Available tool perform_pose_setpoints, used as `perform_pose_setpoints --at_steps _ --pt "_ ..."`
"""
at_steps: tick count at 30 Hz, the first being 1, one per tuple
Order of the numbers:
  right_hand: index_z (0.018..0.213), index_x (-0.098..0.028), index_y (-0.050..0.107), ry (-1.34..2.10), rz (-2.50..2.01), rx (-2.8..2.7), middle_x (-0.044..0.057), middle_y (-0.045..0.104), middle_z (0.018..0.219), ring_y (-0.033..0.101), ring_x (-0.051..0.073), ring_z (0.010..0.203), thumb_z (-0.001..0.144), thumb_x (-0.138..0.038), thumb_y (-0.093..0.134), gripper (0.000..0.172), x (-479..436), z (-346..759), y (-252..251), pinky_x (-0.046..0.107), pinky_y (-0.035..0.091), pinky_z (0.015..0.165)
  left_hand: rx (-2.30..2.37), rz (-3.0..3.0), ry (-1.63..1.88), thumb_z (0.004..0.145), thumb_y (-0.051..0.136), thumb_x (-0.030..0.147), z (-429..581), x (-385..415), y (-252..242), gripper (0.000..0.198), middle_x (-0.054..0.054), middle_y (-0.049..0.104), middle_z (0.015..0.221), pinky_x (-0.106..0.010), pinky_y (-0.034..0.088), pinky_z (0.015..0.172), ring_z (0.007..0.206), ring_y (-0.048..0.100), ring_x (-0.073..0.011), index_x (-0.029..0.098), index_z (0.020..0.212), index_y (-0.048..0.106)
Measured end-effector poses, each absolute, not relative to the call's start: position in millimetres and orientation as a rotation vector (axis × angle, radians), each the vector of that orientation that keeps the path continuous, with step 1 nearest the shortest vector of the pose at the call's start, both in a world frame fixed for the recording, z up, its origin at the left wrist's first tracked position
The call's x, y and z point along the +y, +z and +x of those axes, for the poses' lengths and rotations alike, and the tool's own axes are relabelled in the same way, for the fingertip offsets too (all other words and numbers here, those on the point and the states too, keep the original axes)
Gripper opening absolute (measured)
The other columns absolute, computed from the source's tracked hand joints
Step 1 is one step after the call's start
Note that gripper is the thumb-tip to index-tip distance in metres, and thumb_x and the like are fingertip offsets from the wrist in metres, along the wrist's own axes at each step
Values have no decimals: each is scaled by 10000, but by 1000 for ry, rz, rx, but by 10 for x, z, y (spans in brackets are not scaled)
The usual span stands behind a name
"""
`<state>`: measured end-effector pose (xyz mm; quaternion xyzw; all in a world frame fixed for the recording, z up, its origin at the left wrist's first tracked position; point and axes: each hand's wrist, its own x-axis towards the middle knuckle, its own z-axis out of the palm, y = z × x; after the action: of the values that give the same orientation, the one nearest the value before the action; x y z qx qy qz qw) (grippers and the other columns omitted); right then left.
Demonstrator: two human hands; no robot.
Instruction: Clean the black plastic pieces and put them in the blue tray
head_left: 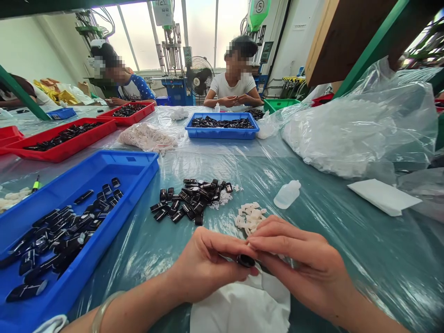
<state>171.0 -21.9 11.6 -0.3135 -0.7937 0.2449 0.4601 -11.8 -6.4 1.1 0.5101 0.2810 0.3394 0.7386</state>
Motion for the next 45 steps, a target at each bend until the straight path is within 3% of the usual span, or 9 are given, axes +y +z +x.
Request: perform_pose_setpoints --at_steps 4,9,20,28,36,42,45 --pt "955 -308 680 742 -880 -1795 7 661 793 610 143 680 744 -14 608 368 -260 1703 164 267 504 595 696 1037 697 607 657 29 -103 -54 7 263 -38 706 708 -212 466 619 685 636 -149 166 814 742" --pt "918 -355 690 876 -906 -1792 -16 665 774 618 127 672 760 -34 599 370 -310 1660 213 234 498 585 742 1180 634 624 608 45 -81 -59 41 231 -25 650 638 -210 402 579 592 520 -104 132 788 747" --pt "828 -270 723 730 -981 -1802 20 656 692 605 135 583 759 -67 597 249 -319 1576 169 241 498 504 771 1272 602 656 576 79 -88 -52 8 206 -21 601 628 -221 384 573 596 479 -110 111 786 734" --pt "921 -251 606 533 -961 -1822 22 635 810 611 159 745 741 -31 605 285 -333 1557 82 287 520 637 775 1125 610 661 603 100 -90 -49 46 189 -23 595 625 -231 429 611 610 530 -116 114 795 734" --pt "799 -210 546 485 -1041 -1943 28 576 833 589 136 744 751 -55 582 166 -333 1571 51 252 495 627 762 1227 612 686 596 146 -94 -78 27 124 21 444 554 -210 339 537 555 384 -82 101 729 704" --pt "738 -210 558 500 -1099 -1931 29 580 807 592 147 726 747 -71 558 139 -340 1542 72 254 489 610 767 1254 596 695 581 161 -87 -68 50 173 18 429 570 -220 313 535 570 361 -90 99 800 703" --pt "664 -206 533 634 -1164 -1910 12 572 771 583 138 679 730 -79 567 147 -327 1542 104 244 477 577 744 1278 583 700 570 149 -79 -66 28 125 25 408 566 -216 291 527 572 349 -86 95 736 676"
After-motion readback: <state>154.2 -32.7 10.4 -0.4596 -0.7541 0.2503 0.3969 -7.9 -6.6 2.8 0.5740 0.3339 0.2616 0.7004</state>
